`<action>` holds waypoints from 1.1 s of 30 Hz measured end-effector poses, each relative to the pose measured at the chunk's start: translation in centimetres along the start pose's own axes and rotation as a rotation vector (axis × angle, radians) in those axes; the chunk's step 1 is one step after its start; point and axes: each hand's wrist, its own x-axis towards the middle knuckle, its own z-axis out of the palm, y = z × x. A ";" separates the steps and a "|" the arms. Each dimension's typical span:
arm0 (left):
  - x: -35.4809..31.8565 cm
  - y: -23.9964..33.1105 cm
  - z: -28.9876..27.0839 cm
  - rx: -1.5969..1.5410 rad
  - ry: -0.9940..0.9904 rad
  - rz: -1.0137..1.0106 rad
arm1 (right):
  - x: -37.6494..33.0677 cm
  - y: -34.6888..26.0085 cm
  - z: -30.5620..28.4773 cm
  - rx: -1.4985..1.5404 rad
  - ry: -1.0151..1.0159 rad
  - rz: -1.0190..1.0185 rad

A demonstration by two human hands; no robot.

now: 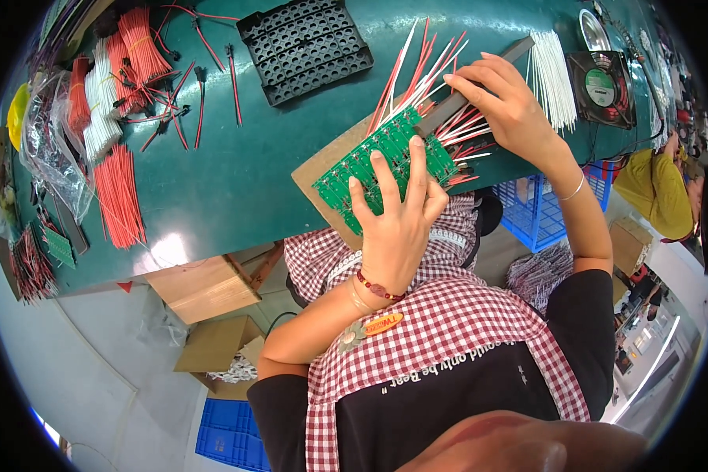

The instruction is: The person solders red and white wires onto a green printed circuit board (PCB) using a soldering iron and solder wire.

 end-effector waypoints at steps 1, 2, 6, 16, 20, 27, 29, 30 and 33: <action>0.0 0.0 -0.1 0.000 0.001 0.001 | -0.2 0.0 0.1 -0.001 0.001 0.000; 0.1 0.0 -0.2 -0.029 0.012 -0.009 | -0.5 0.0 0.3 0.036 0.009 0.016; 0.2 0.0 -0.3 -0.067 0.035 -0.022 | -0.7 0.4 0.3 0.114 0.021 0.022; 0.2 -0.3 -0.7 -0.078 0.047 -0.022 | -0.5 0.3 0.7 0.097 0.049 0.023; 0.2 -0.2 -0.7 -0.091 0.040 -0.018 | -0.5 -0.1 0.2 0.079 0.050 0.036; -0.2 -0.1 -0.9 -0.170 0.048 -0.010 | -7.4 1.4 -9.3 0.033 1.066 0.505; -0.5 -0.4 -1.1 -0.181 0.024 0.004 | -13.2 4.4 -11.4 0.118 1.360 0.586; -0.2 -0.4 -1.0 -0.177 -0.013 0.028 | -17.5 6.9 -11.3 0.258 1.443 0.747; -0.3 -0.6 -2.1 -0.283 -0.045 0.002 | -23.6 11.8 -9.9 0.581 1.364 1.028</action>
